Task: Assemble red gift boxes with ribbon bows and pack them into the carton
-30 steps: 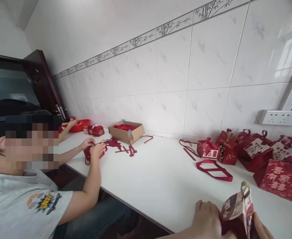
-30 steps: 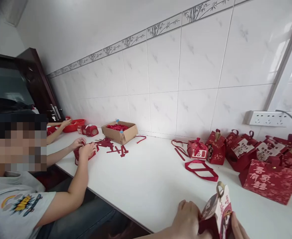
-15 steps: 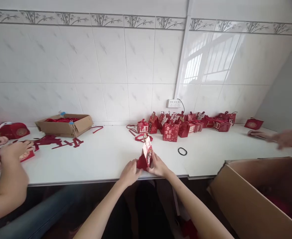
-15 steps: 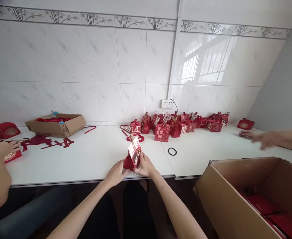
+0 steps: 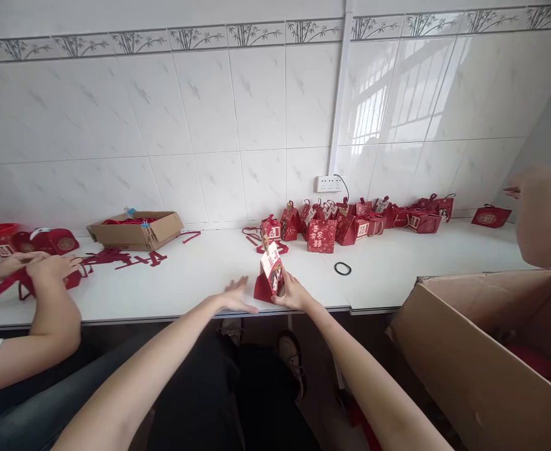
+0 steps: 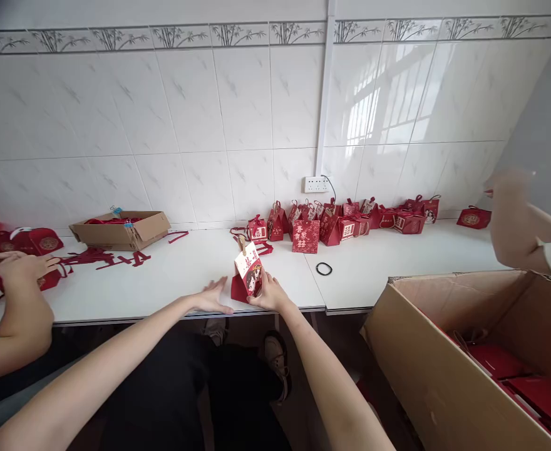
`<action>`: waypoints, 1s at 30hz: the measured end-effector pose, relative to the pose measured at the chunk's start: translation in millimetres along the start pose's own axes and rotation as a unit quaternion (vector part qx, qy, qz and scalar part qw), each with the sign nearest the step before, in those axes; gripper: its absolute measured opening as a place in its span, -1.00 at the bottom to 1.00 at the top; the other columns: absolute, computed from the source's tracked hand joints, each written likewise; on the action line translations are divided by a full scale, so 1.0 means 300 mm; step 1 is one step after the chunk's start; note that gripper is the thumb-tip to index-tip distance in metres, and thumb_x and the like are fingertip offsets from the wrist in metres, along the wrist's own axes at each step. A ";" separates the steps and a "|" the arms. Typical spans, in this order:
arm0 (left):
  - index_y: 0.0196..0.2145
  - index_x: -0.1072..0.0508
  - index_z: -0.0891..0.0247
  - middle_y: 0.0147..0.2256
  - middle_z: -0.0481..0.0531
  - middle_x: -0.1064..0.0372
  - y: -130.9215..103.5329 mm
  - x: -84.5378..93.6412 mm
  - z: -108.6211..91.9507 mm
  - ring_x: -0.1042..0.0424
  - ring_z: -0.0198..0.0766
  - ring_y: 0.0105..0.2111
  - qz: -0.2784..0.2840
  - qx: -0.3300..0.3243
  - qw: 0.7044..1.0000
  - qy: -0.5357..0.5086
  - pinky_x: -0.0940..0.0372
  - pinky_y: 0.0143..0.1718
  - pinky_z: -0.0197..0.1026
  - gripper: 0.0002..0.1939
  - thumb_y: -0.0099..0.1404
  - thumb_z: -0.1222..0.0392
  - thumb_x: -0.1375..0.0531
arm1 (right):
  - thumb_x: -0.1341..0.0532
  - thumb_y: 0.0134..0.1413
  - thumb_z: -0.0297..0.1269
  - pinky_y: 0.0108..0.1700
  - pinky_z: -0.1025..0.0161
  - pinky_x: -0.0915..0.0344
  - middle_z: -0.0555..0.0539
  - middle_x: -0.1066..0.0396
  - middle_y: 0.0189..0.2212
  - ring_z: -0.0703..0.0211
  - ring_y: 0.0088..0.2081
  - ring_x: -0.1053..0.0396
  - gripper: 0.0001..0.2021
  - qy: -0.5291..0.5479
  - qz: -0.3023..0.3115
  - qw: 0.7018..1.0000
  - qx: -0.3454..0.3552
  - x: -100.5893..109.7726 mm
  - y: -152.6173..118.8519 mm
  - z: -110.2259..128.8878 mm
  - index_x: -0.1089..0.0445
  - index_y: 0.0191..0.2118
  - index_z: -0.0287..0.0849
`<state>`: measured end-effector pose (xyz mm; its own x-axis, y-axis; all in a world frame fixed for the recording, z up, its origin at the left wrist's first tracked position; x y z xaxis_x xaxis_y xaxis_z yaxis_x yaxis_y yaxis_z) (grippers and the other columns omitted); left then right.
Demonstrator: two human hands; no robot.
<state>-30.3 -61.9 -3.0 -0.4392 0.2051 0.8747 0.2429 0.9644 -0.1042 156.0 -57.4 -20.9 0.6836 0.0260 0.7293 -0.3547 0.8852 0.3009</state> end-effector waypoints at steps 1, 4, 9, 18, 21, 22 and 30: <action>0.22 -0.13 0.27 0.28 0.37 0.13 -0.001 -0.001 0.017 0.19 0.38 0.26 0.009 0.029 0.999 0.023 0.13 0.16 0.34 0.21 -0.38 -0.27 -0.35 | -0.25 -0.17 -0.13 0.16 -0.03 -0.08 -0.37 -0.16 0.14 -0.17 0.15 -0.15 -0.04 0.002 -0.002 1.000 -0.004 0.003 0.001 0.000 0.24 0.30 -0.33; 0.27 -0.02 0.17 0.32 0.26 0.34 -0.023 -0.020 0.050 0.42 0.44 0.27 0.040 0.096 0.992 0.074 0.37 0.08 0.54 0.19 -0.26 -0.40 -0.24 | -0.28 -0.19 -0.10 0.15 -0.04 -0.08 -0.40 -0.15 0.13 -0.20 0.15 -0.15 -0.02 0.003 -0.002 1.000 -0.015 0.007 0.005 -0.004 0.21 0.29 -0.35; 0.30 0.13 0.07 0.34 0.13 0.52 -0.099 -0.062 0.055 0.58 0.54 0.23 0.012 0.188 0.976 0.112 0.57 0.01 0.59 0.08 -0.07 -0.52 0.00 | -0.29 -0.17 -0.04 0.15 -0.06 -0.06 -0.39 -0.12 0.14 -0.22 0.18 -0.11 -0.01 -0.004 0.001 1.000 -0.022 0.001 0.012 -0.019 0.23 0.29 -0.31; 0.29 0.10 0.05 0.34 0.15 0.49 -0.124 -0.054 0.045 0.54 0.49 0.25 0.006 0.200 0.975 0.100 0.43 0.06 0.56 0.07 -0.07 -0.52 -0.01 | -0.30 -0.20 -0.10 0.18 -0.07 -0.05 -0.45 -0.05 0.19 -0.22 0.22 -0.05 -0.01 0.025 -0.013 1.000 0.005 0.008 -0.002 0.003 0.23 0.28 -0.37; 0.29 0.09 0.07 0.34 0.18 0.46 -0.122 -0.054 0.047 0.51 0.52 0.24 0.009 0.193 0.975 0.105 0.38 0.04 0.58 0.09 -0.08 -0.53 -0.01 | -0.31 -0.21 -0.12 0.20 -0.05 -0.05 -0.41 -0.07 0.19 -0.20 0.22 -0.07 -0.04 0.034 -0.024 0.999 0.008 0.008 -0.003 0.005 0.19 0.27 -0.31; 0.30 0.11 0.08 0.34 0.18 0.47 -0.124 -0.057 0.047 0.51 0.52 0.24 0.007 0.191 0.975 0.110 0.39 0.04 0.58 0.08 -0.07 -0.53 0.01 | -0.31 -0.22 -0.12 0.19 -0.05 -0.05 -0.40 -0.08 0.19 -0.20 0.21 -0.08 -0.03 0.036 -0.027 0.999 0.007 0.008 -0.002 0.003 0.18 0.27 -0.30; 0.30 0.07 0.17 0.34 0.24 0.44 -0.124 -0.064 0.060 0.55 0.49 0.24 -0.026 0.188 0.975 0.111 0.45 0.07 0.53 0.03 0.00 -0.47 0.02 | -0.32 -0.24 -0.12 0.14 -0.08 -0.14 -0.44 -0.14 0.13 -0.23 0.16 -0.14 -0.02 0.043 -0.045 0.998 0.012 0.003 -0.002 -0.008 0.15 0.26 -0.38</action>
<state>-46.3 -98.8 -24.4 -0.2337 0.1534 0.9601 -0.1282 0.9740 -0.1868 158.4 -57.0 -21.9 0.7648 -0.0124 0.6441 -0.3041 0.8745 0.3779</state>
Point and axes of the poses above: each hand's wrist, its own y-axis towards the middle knuckle, its own x-axis out of the back of the hand, z = x × y, the point moved 6 cm from there along y, towards the middle knuckle
